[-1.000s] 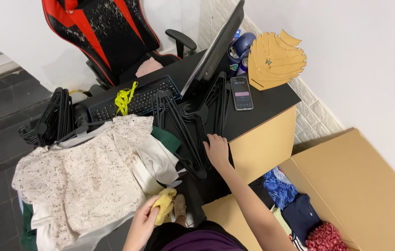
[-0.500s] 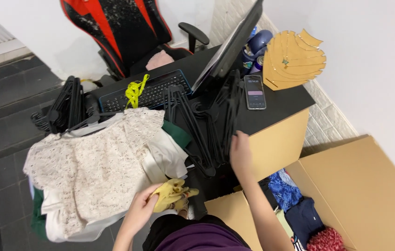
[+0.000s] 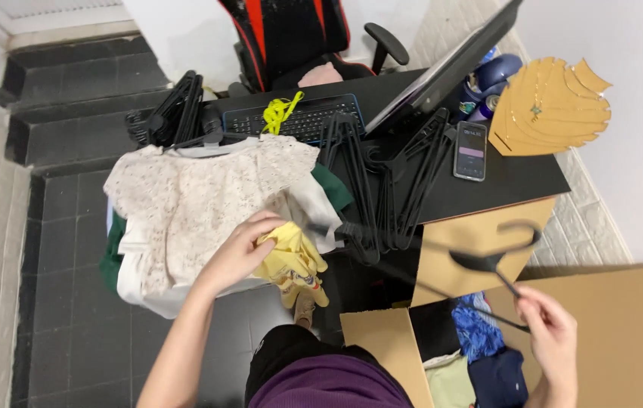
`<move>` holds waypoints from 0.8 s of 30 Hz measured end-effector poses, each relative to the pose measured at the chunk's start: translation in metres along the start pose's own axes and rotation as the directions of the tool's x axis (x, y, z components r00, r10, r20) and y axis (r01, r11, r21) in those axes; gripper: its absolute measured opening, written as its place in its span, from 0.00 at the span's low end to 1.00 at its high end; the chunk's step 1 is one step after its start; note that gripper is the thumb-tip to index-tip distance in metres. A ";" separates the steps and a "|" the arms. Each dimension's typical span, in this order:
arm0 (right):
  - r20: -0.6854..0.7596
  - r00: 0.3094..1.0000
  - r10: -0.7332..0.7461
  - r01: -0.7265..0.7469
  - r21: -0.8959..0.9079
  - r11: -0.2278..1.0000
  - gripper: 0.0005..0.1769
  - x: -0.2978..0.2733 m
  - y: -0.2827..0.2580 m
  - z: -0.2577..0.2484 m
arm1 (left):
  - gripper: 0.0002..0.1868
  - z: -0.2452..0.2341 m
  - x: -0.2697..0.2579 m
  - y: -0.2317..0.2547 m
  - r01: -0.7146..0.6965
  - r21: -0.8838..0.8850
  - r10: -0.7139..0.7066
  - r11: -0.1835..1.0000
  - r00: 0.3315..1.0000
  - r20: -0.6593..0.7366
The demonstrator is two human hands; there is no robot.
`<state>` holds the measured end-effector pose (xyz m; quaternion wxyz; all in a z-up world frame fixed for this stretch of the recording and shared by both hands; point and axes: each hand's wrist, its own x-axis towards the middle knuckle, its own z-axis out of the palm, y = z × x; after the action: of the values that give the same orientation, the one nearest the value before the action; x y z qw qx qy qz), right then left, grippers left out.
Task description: Taking folded clothing items from a box, placing them onto hangers, and hanging them on a retail rack.
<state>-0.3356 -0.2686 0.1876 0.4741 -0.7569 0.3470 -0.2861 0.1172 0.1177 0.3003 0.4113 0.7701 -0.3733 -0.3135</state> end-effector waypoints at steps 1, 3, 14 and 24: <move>0.027 1.000 -0.010 0.010 -0.032 0.999 0.13 0.002 0.004 -0.005 | 0.22 -0.007 0.001 0.007 -0.072 0.010 0.072 0.997 0.997 0.010; 0.079 0.993 -0.093 0.098 -0.067 0.993 0.11 0.004 -0.027 -0.002 | 0.21 -0.011 -0.005 0.017 -0.147 0.014 0.147 0.989 0.989 0.026; 0.313 0.901 -0.300 0.356 -0.139 0.924 0.08 0.007 -0.125 0.057 | 0.29 0.035 -0.042 0.065 -0.311 0.235 0.286 0.921 0.949 0.136; 0.164 0.895 -0.414 0.422 -0.015 0.907 0.09 -0.033 -0.143 0.125 | 0.23 0.075 -0.040 0.128 -0.389 0.423 0.330 0.818 0.921 0.209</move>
<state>-0.2240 -0.1328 0.2673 0.4083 -0.8455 0.1451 -0.3120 -0.0037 0.0714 0.3833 0.2459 0.7391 -0.6003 -0.1814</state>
